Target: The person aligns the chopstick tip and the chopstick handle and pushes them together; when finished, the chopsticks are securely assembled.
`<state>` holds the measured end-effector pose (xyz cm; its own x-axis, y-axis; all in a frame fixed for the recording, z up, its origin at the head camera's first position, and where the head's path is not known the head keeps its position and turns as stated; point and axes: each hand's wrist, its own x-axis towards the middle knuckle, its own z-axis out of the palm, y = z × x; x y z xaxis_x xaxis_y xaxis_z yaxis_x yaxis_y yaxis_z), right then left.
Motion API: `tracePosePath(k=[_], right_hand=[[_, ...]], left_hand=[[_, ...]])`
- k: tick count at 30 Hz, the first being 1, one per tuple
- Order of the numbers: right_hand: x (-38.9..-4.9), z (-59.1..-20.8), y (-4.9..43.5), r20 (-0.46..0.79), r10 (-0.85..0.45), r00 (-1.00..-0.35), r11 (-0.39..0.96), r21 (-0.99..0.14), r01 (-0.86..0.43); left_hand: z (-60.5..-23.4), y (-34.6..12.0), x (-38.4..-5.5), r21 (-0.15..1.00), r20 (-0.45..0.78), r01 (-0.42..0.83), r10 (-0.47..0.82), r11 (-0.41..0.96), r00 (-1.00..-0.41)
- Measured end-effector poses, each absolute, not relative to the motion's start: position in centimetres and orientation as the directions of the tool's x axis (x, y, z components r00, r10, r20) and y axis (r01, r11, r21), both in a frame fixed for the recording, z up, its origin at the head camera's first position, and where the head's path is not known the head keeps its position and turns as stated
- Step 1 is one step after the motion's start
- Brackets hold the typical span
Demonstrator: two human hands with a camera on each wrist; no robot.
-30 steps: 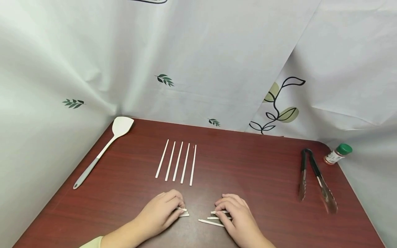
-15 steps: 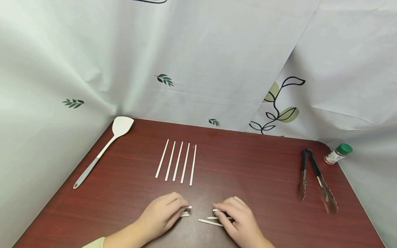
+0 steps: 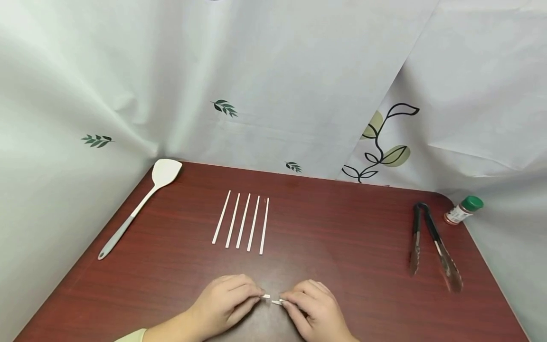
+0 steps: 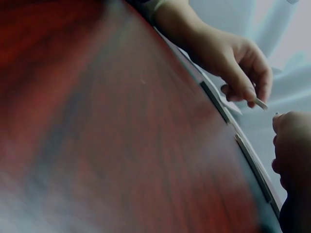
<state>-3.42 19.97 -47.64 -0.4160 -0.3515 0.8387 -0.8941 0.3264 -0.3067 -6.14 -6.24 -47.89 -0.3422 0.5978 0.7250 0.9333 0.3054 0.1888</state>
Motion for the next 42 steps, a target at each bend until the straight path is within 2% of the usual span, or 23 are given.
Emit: tracePosePath(k=[4, 12, 18, 22, 27, 33, 42], right_hand=[[-3.3, -48.1, 19.7, 0.841, -0.379, -0.386, 0.314, -0.276, -0.908], [-2.8, -48.7, 19.9, 0.797, -0.427, -0.427, 0.294, -0.324, -0.899], [-2.7, -48.7, 19.9, 0.795, -0.431, -0.427, 0.273, -0.336, -0.902], [-2.7, -48.6, 19.9, 0.790, -0.434, -0.432, 0.257, -0.351, -0.900], [-2.6, -48.8, 19.9, 0.777, -0.428, -0.462, 0.249, -0.390, -0.886], [-2.4, -49.0, 20.1, 0.752, -0.417, -0.510, 0.275, -0.431, -0.860], [-2.4, -49.3, 20.1, 0.756, -0.407, -0.513, 0.258, -0.444, -0.858]], left_hand=[[-48.0, -6.3, -6.0, 0.206, 0.734, 0.941, 0.594, 0.269, -0.331], [-48.1, -6.1, -5.6, 0.232, 0.729, 0.949, 0.608, 0.212, -0.314], [-48.2, -5.9, -5.3, 0.270, 0.711, 0.939, 0.614, 0.211, -0.342], [-48.3, -5.9, -5.3, 0.276, 0.719, 0.940, 0.607, 0.200, -0.340], [-48.3, -5.8, -5.4, 0.262, 0.733, 0.948, 0.602, 0.182, -0.318], [-48.2, -5.8, -5.4, 0.269, 0.718, 0.947, 0.618, 0.177, -0.320], [-48.2, -5.8, -5.5, 0.291, 0.710, 0.947, 0.632, 0.138, -0.310]])
